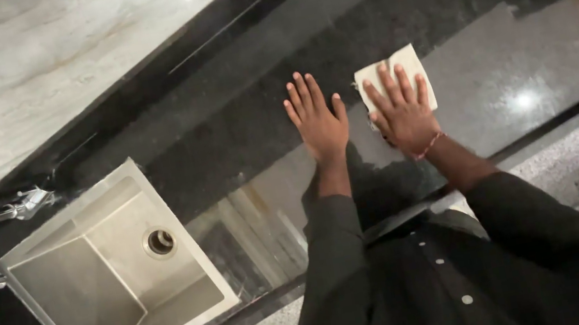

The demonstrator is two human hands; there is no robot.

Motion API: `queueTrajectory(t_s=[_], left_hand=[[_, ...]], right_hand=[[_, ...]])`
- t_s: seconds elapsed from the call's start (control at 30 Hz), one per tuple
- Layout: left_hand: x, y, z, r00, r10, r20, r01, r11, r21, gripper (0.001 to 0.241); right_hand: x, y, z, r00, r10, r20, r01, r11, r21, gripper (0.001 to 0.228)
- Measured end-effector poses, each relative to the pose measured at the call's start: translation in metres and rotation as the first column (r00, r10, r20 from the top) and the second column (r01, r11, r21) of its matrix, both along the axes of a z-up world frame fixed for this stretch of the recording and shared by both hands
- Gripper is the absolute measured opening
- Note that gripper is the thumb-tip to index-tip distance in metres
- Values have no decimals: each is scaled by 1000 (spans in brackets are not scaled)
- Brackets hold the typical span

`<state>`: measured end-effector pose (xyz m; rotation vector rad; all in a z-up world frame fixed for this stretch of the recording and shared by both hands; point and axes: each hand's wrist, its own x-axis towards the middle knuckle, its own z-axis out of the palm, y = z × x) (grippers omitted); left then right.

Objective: The person washes their hands under a running faucet, then uses a white cloth to wipe the sink basin and the surrounding black countertop. They continue wiping the countertop surface thoroughly.

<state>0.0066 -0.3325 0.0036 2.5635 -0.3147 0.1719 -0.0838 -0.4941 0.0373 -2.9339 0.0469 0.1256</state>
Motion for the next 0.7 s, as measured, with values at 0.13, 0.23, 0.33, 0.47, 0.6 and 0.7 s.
queueTrajectory(t_s=[0.13, 0.23, 0.33, 0.47, 0.6, 0.7], left_hand=[[1, -4, 5, 1000, 15, 9, -15, 999, 45, 66], [1, -6, 8, 999, 31, 16, -32, 999, 45, 66], [2, -7, 9, 999, 37, -12, -37, 998, 54, 66], [2, -8, 10, 999, 50, -20, -49, 998, 38, 65], [3, -9, 13, 998, 58, 3, -58, 998, 7, 63], [1, -9, 14, 999, 49, 11, -49, 999, -9, 62]], right_hand=[[59, -15, -12, 996, 54, 67, -54, 998, 10, 65], [104, -22, -15, 990, 89, 106, -94, 994, 47, 64], [144, -27, -20, 982, 129, 140, -138, 989, 56, 63], [180, -31, -19, 979, 166, 121, -175, 982, 71, 63], [188, -31, -13, 984, 162, 72, -169, 980, 106, 64], [177, -33, -11, 984, 154, 86, -165, 977, 137, 64]])
